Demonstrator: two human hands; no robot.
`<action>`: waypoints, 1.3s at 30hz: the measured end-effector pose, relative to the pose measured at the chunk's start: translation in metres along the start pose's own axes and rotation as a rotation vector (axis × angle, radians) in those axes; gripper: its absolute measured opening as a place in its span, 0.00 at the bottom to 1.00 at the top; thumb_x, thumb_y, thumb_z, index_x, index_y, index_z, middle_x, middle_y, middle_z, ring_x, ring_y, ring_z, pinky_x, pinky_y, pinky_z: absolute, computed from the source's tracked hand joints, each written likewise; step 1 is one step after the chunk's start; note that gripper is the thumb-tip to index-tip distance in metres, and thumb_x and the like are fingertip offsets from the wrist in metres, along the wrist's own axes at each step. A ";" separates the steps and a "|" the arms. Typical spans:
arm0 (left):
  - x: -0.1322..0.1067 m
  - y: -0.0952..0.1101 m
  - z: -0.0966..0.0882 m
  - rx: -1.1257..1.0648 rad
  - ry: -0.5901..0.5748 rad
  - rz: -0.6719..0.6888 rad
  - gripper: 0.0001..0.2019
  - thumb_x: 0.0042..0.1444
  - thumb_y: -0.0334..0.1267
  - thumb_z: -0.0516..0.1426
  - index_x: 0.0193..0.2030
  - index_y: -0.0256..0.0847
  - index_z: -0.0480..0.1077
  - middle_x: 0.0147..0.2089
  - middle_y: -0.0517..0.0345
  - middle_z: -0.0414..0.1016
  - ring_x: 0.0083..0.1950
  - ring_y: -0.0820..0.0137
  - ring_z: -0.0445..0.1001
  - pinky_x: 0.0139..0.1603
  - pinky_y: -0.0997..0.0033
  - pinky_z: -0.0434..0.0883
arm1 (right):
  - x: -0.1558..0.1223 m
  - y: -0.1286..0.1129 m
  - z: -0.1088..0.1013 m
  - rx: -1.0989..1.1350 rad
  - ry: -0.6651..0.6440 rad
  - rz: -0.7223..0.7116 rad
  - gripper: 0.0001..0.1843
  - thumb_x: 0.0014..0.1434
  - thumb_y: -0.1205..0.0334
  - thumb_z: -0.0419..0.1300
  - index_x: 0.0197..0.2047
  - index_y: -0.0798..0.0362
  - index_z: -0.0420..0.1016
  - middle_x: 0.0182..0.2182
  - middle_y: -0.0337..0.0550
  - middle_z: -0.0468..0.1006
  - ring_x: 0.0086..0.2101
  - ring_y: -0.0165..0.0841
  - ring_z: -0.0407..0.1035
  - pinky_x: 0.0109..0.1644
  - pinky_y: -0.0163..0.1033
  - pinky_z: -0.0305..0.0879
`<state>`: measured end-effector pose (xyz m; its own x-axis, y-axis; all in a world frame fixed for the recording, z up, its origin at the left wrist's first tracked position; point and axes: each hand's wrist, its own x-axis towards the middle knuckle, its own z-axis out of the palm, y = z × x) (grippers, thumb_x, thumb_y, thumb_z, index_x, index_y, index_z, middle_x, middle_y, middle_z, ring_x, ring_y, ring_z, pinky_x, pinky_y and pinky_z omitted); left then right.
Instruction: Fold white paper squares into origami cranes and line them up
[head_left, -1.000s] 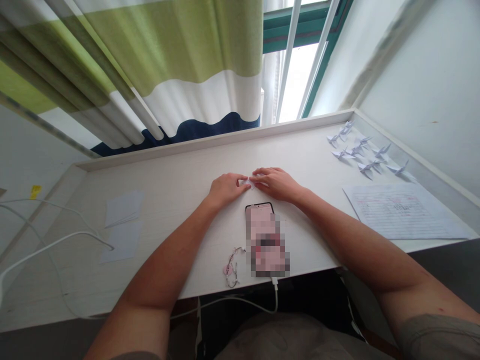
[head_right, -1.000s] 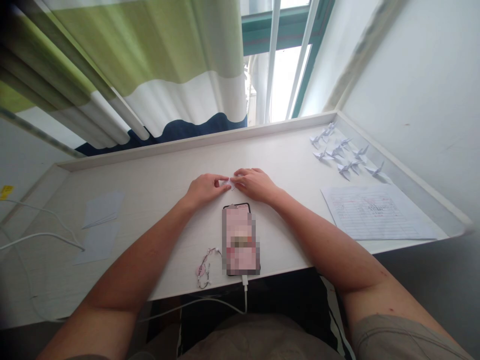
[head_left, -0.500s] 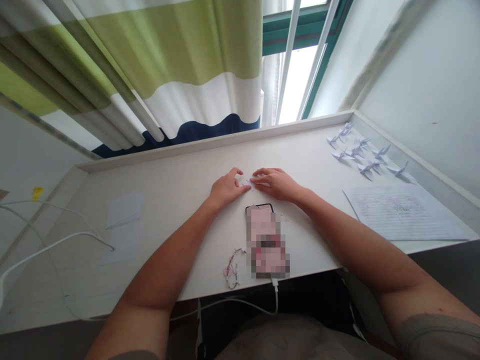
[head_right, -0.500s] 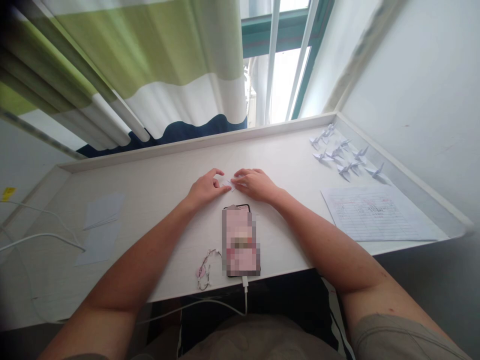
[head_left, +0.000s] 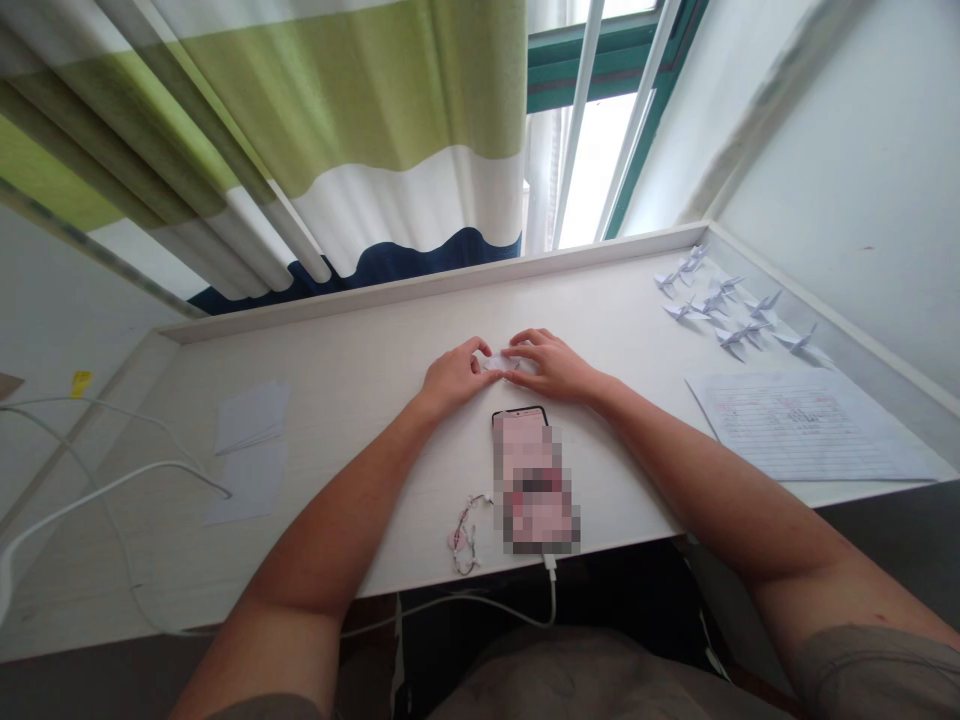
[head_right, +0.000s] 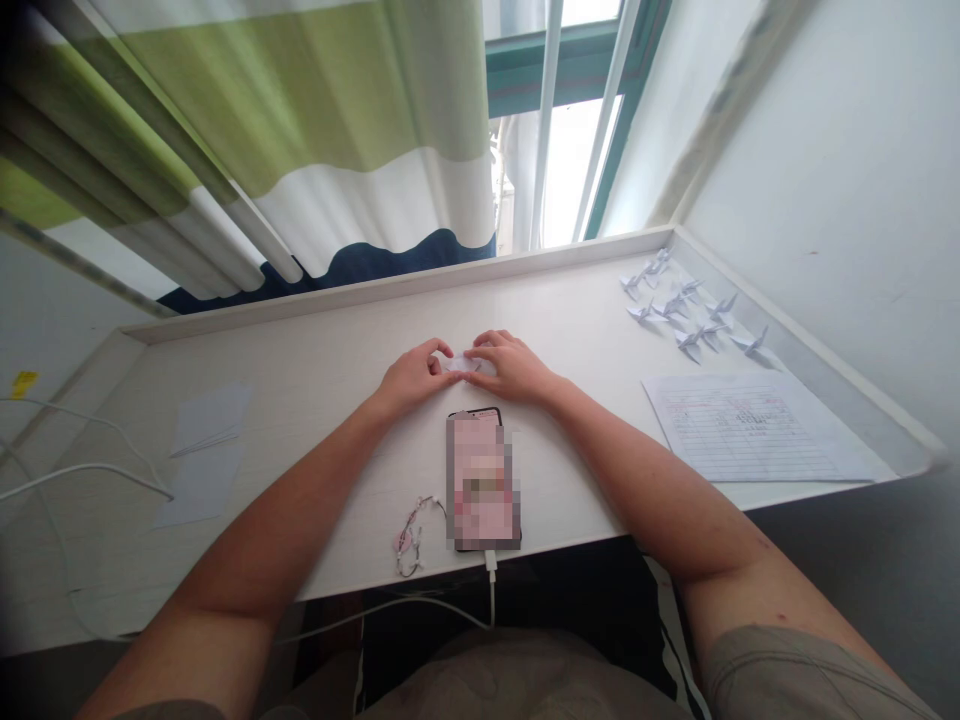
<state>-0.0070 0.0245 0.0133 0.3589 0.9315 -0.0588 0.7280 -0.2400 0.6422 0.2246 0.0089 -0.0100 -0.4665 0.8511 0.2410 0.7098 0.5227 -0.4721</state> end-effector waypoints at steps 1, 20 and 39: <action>0.000 0.000 0.000 -0.011 0.002 0.002 0.15 0.60 0.47 0.68 0.49 0.46 0.73 0.29 0.66 0.76 0.33 0.67 0.74 0.36 0.67 0.61 | 0.001 0.000 -0.001 0.005 0.013 -0.032 0.19 0.71 0.51 0.66 0.62 0.45 0.84 0.64 0.54 0.78 0.65 0.52 0.69 0.69 0.61 0.66; 0.008 -0.012 -0.003 -0.023 -0.065 0.103 0.17 0.59 0.49 0.65 0.52 0.45 0.85 0.32 0.61 0.78 0.33 0.68 0.72 0.37 0.67 0.64 | 0.009 0.008 -0.005 0.026 -0.081 -0.127 0.10 0.75 0.60 0.61 0.46 0.47 0.86 0.52 0.47 0.87 0.53 0.43 0.77 0.60 0.52 0.69; 0.007 -0.007 0.001 0.001 -0.029 0.060 0.22 0.59 0.59 0.67 0.50 0.45 0.85 0.34 0.58 0.82 0.34 0.67 0.74 0.36 0.67 0.63 | 0.012 -0.007 0.007 -0.092 0.060 0.109 0.11 0.78 0.58 0.54 0.47 0.50 0.77 0.45 0.52 0.86 0.44 0.44 0.79 0.50 0.48 0.72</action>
<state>-0.0086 0.0326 0.0072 0.4186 0.9072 -0.0423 0.7055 -0.2955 0.6441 0.2103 0.0152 -0.0095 -0.3537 0.9030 0.2438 0.8010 0.4271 -0.4196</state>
